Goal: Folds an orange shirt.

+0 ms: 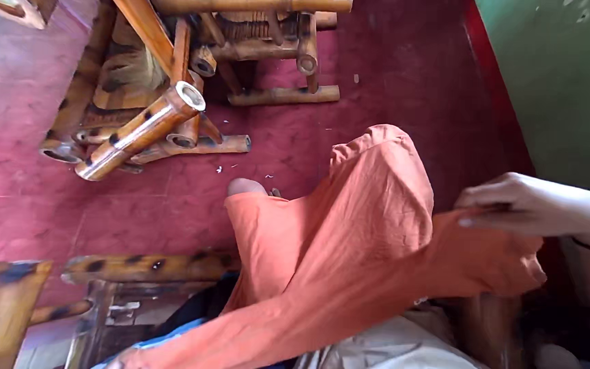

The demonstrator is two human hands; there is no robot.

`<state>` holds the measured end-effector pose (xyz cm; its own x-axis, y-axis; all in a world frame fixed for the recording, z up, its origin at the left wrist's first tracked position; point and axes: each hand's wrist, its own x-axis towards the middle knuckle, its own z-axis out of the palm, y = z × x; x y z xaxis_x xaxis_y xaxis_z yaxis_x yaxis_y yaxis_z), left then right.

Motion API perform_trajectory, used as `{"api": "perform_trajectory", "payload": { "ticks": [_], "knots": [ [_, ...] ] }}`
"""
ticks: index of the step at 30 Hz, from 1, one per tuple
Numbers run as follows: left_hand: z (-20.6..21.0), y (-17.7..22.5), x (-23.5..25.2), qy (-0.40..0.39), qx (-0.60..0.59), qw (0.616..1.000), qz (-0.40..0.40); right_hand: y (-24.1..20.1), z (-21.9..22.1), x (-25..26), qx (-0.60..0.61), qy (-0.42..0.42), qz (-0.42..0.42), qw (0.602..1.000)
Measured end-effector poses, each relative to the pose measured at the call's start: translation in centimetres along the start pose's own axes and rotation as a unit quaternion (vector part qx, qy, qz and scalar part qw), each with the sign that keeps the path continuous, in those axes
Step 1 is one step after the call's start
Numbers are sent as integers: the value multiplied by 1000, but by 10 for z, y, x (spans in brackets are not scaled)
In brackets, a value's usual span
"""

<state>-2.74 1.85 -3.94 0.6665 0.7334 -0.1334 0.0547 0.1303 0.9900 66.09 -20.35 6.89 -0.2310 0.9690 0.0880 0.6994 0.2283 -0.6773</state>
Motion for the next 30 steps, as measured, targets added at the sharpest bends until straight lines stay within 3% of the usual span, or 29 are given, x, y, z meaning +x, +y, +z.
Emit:
{"api": "perform_trajectory", "payload": {
  "ticks": [2, 4, 6, 8, 10, 11, 13, 15, 18, 22, 26, 30],
  "knots": [
    [0, 0, 8, 15, 26, 1000, -5, 20, 6, 14, -32, 26, 46, 998],
    [48, 31, 29, 111, 66, 987, -92, 40, 14, 23, -68, 49, 65, 994],
    [76, 49, 49, 159, 149, 954, -205, 55, 23, 30, -96, 52, 88, 990],
    [82, 48, 66, 137, 281, 900, -304, 69, 32, 36, -108, 53, 110, 987],
    [84, 44, 86, 78, 375, 854, -352, 81, 40, 39, -102, 70, 133, 983],
    [85, 41, 97, 60, 410, 845, -338, 86, 42, 42, -95, 82, 147, 981],
    [92, 38, 127, 53, 431, 864, -253, 94, 43, 51, -72, 112, 177, 975],
    [102, 37, 163, 73, 374, 911, -159, 103, 39, 66, -50, 154, 207, 965],
    [108, 27, 221, 68, 246, 962, -95, 124, 25, 106, -40, 181, 243, 952],
    [112, 13, 268, 42, 218, 972, -75, 150, 4, 177, -37, 41, 310, 949],
    [105, 21, 276, 34, 308, 948, -74, 163, -1, 235, 32, -93, 358, 929],
    [92, 18, 282, -3, 313, 949, -36, 182, 2, 274, -25, -214, 369, 904]
  ]
}}
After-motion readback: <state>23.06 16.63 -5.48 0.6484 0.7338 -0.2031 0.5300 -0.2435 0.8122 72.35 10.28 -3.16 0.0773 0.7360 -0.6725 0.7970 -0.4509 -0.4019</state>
